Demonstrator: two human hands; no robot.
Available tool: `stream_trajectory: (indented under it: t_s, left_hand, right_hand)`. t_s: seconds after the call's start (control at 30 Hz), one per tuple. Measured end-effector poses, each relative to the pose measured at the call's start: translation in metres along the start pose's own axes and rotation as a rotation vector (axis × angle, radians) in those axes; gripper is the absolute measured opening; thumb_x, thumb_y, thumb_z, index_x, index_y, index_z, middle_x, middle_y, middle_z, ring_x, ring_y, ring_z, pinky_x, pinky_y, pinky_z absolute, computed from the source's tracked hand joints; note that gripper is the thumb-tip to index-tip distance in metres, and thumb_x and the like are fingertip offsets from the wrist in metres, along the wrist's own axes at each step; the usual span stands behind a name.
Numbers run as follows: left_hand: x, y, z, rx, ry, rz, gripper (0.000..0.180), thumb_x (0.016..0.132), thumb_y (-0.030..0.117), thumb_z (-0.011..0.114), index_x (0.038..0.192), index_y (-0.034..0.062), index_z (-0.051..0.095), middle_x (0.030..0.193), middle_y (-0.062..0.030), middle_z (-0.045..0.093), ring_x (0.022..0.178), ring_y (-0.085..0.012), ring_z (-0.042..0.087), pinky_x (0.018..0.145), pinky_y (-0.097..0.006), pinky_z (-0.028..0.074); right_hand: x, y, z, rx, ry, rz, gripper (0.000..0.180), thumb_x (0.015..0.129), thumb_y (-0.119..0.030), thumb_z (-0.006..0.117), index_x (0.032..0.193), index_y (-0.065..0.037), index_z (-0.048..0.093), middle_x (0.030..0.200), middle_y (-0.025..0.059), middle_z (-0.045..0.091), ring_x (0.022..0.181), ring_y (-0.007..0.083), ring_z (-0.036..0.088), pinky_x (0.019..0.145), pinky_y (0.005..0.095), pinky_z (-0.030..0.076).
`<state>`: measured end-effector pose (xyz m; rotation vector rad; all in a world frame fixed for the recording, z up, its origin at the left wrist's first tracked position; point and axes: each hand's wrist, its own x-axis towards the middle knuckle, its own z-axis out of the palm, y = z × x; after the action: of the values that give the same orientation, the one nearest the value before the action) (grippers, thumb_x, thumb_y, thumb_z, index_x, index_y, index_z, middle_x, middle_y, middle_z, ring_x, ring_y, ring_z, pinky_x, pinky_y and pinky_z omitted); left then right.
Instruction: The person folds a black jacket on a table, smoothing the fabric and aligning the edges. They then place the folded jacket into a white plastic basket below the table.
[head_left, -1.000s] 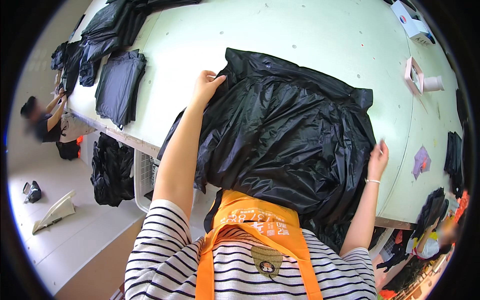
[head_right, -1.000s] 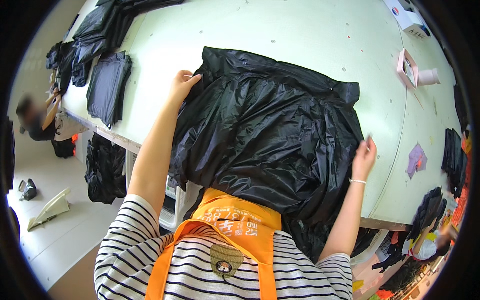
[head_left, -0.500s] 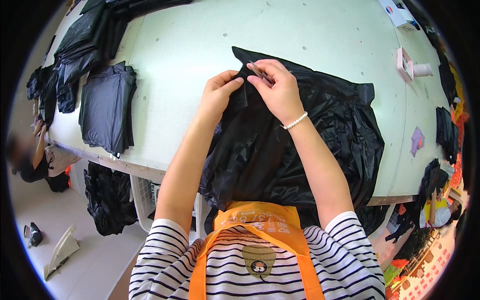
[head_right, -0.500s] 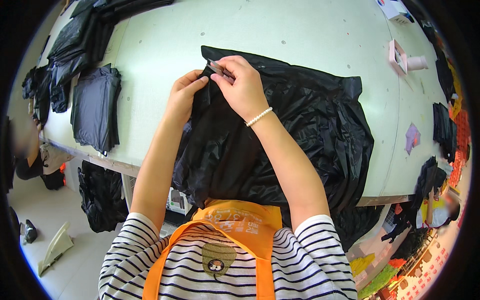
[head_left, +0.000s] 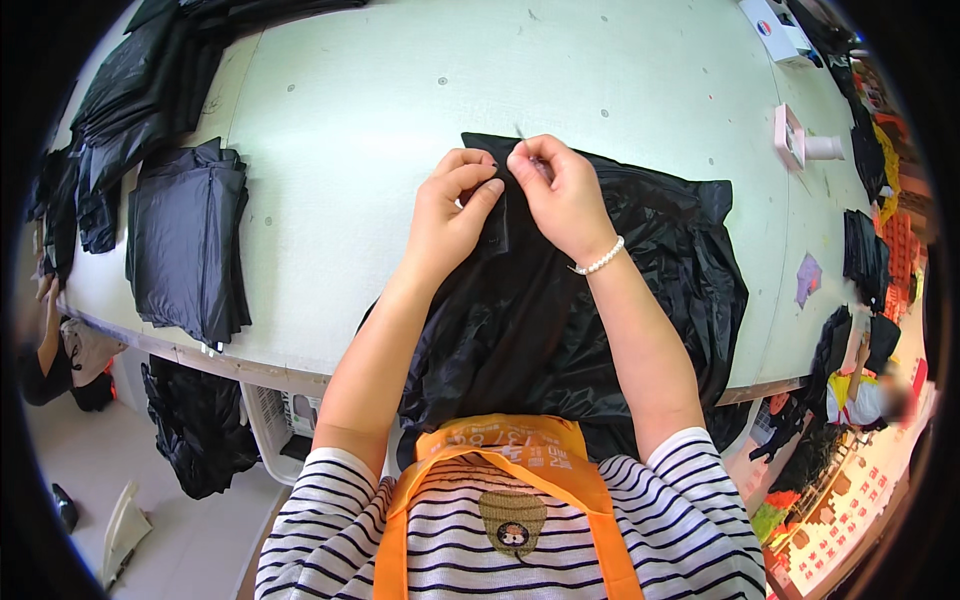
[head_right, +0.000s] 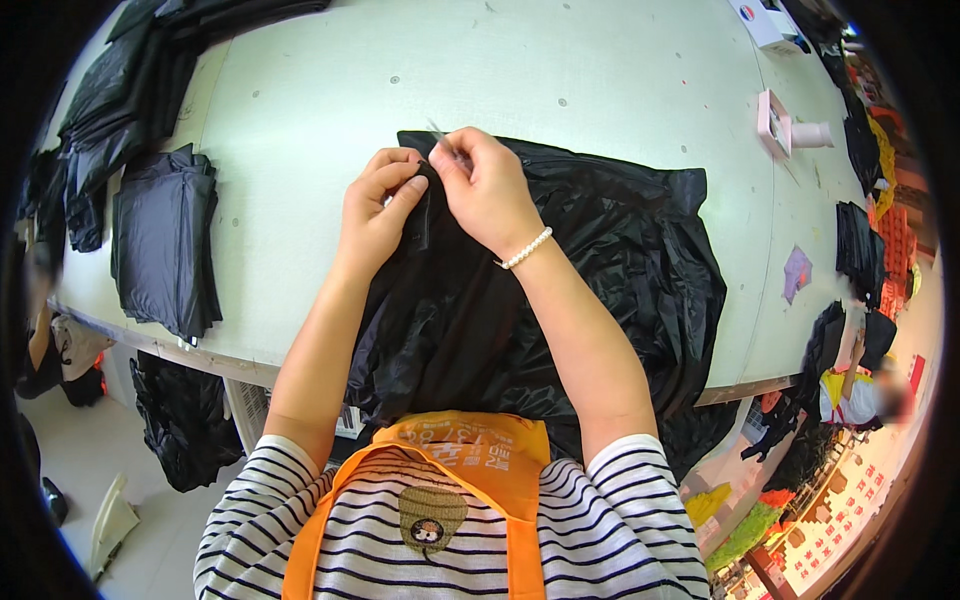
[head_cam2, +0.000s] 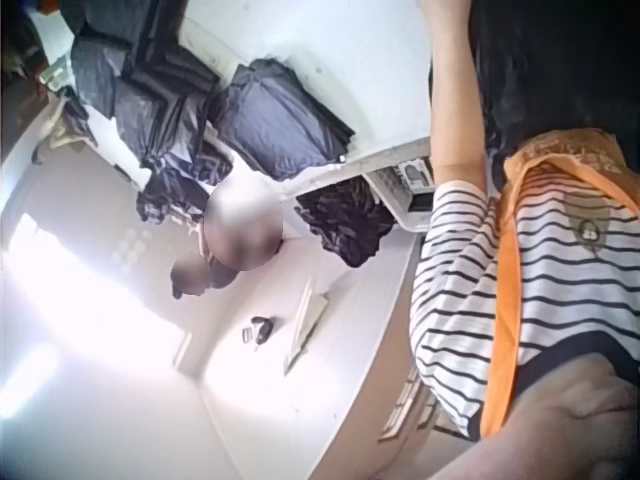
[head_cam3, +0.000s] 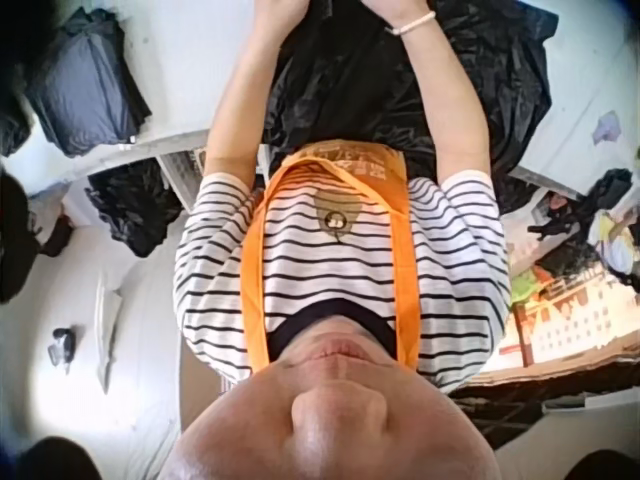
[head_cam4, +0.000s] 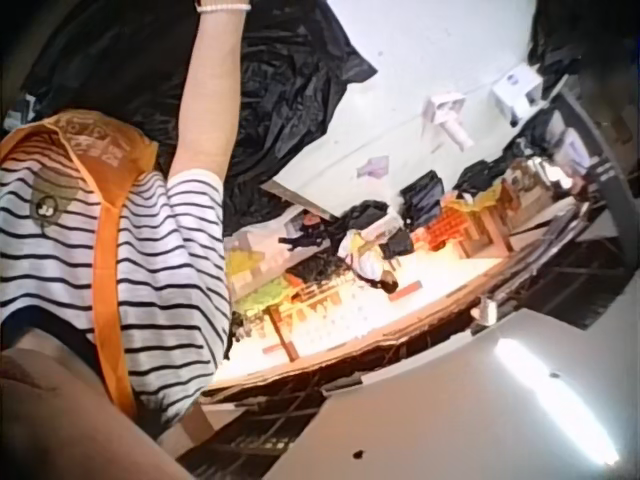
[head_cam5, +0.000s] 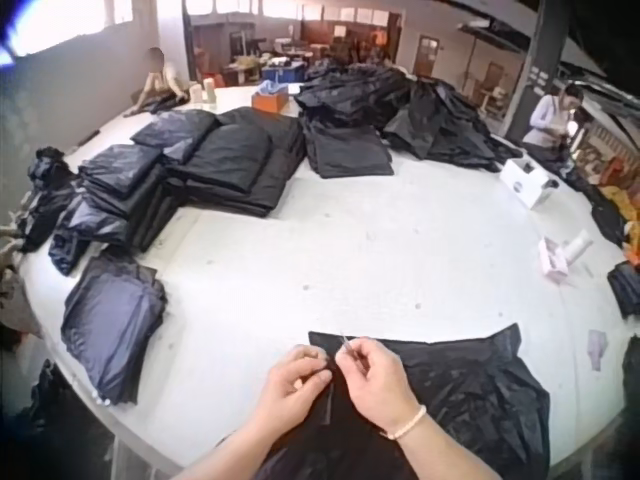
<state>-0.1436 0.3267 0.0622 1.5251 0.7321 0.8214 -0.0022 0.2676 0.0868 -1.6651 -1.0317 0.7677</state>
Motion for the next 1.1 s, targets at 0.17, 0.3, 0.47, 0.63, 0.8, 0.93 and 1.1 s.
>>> stream_trajectory:
  t_s: [0.17, 0.3, 0.47, 0.63, 0.8, 0.93, 1.1]
  left_hand:
    - [-0.004, -0.013, 0.002, -0.342, 0.044, -0.150, 0.012, 0.086, 0.001, 0.061, 0.096, -0.0049, 0.062, 0.102, -0.0034, 0.057, 0.088, -0.0097, 0.053, 0.078, -0.022, 0.042]
    - [-0.006, -0.014, 0.005, -0.395, 0.054, -0.108, 0.011, 0.087, -0.001, 0.059, 0.097, -0.0040, 0.061, 0.106, -0.0036, 0.055, 0.088, -0.0097, 0.052, 0.078, -0.023, 0.042]
    - [-0.007, -0.009, 0.005, -0.349, 0.025, -0.113, 0.011, 0.088, -0.002, 0.057, 0.098, -0.0024, 0.061, 0.108, -0.0041, 0.054, 0.089, -0.0097, 0.052, 0.077, -0.023, 0.042]
    - [-0.008, -0.007, 0.005, -0.323, 0.016, -0.075, 0.012, 0.087, -0.002, 0.057, 0.098, -0.0023, 0.061, 0.108, -0.0041, 0.054, 0.089, -0.0098, 0.052, 0.077, -0.023, 0.042]
    - [-0.009, -0.004, 0.005, -0.346, 0.018, -0.099, 0.012, 0.087, -0.002, 0.057, 0.099, -0.0024, 0.061, 0.107, -0.0046, 0.054, 0.090, -0.0106, 0.052, 0.079, -0.023, 0.042]
    - [-0.008, -0.003, 0.005, -0.283, -0.024, -0.053, 0.012, 0.087, -0.002, 0.058, 0.099, -0.0024, 0.061, 0.107, -0.0054, 0.055, 0.092, -0.0114, 0.052, 0.080, -0.023, 0.042]
    - [-0.009, 0.001, 0.004, -0.222, -0.043, -0.027, 0.012, 0.087, -0.001, 0.058, 0.099, -0.0022, 0.061, 0.107, -0.0057, 0.055, 0.094, -0.0120, 0.053, 0.081, -0.023, 0.042]
  right_hand:
    - [-0.012, -0.006, -0.014, 0.026, 0.085, -0.064, 0.023, 0.091, -0.021, 0.062, 0.098, 0.000, 0.056, 0.088, 0.0067, 0.060, 0.078, 0.0133, 0.056, 0.072, 0.0268, 0.047]
    - [-0.016, -0.013, -0.019, -0.163, -0.082, -0.060, 0.020, 0.089, -0.019, 0.063, 0.095, -0.001, 0.057, 0.088, 0.0092, 0.061, 0.077, 0.0184, 0.060, 0.070, 0.0284, 0.048]
    - [-0.015, -0.023, -0.014, -0.260, -0.068, -0.173, 0.016, 0.087, -0.017, 0.064, 0.089, -0.003, 0.058, 0.086, 0.0092, 0.061, 0.071, 0.0213, 0.062, 0.064, 0.0284, 0.049]
    - [-0.015, -0.024, -0.013, -0.303, -0.072, -0.169, 0.015, 0.086, -0.017, 0.065, 0.089, -0.004, 0.058, 0.083, 0.0082, 0.060, 0.066, 0.0202, 0.060, 0.061, 0.0278, 0.048]
    - [-0.015, -0.023, -0.015, -0.179, -0.054, -0.119, 0.015, 0.085, -0.014, 0.067, 0.089, -0.002, 0.060, 0.083, 0.0065, 0.060, 0.066, 0.0155, 0.058, 0.061, 0.0256, 0.047]
    - [-0.008, -0.025, -0.012, -0.028, -0.059, -0.119, 0.015, 0.082, -0.010, 0.070, 0.088, 0.002, 0.061, 0.082, 0.0048, 0.060, 0.067, 0.0113, 0.055, 0.062, 0.0234, 0.046]
    - [-0.005, -0.032, -0.007, -0.117, -0.077, -0.106, 0.014, 0.080, -0.007, 0.071, 0.084, 0.003, 0.062, 0.081, 0.0043, 0.059, 0.065, 0.0100, 0.053, 0.061, 0.0231, 0.045]
